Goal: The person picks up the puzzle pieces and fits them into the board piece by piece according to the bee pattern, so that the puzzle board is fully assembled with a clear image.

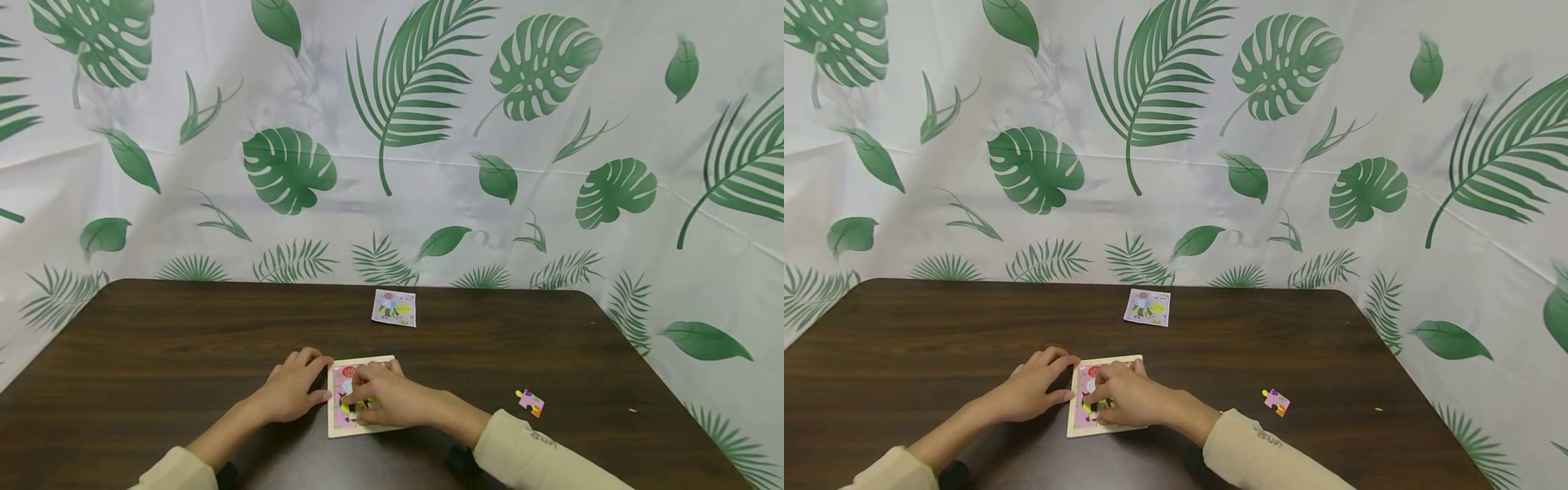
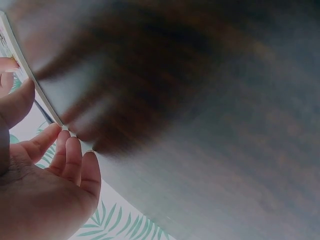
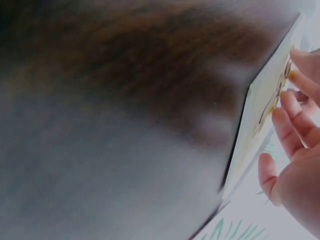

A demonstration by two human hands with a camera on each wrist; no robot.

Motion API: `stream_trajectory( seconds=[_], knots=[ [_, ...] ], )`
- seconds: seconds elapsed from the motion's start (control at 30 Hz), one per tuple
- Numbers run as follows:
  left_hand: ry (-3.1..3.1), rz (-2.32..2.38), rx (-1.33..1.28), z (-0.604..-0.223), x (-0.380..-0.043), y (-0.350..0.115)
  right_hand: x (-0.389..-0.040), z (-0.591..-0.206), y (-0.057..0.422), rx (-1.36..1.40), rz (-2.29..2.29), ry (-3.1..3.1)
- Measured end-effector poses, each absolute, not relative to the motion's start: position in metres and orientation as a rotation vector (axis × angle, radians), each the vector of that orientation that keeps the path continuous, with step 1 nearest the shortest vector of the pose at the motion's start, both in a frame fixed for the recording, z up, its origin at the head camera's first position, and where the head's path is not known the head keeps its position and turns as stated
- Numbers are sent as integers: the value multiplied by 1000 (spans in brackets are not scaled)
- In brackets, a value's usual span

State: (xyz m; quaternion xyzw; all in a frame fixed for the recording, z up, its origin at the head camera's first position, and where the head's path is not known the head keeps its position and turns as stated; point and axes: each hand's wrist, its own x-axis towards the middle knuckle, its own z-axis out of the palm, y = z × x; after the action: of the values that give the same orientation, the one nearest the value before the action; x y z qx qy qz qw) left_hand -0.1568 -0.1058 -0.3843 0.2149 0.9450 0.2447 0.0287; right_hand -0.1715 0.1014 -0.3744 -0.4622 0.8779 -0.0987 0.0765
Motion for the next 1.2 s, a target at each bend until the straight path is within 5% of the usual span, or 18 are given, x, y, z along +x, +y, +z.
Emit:
stream_trajectory(
  seconds=[0.6,1.2],
  knots=[
    [2907,760,660,-384,-157,-105,-173,-367,118,-1256,-499,2557],
    [2901,750,639,-386,-159,-106,-179,-361,213,-1196,-671,2597]
  ],
)
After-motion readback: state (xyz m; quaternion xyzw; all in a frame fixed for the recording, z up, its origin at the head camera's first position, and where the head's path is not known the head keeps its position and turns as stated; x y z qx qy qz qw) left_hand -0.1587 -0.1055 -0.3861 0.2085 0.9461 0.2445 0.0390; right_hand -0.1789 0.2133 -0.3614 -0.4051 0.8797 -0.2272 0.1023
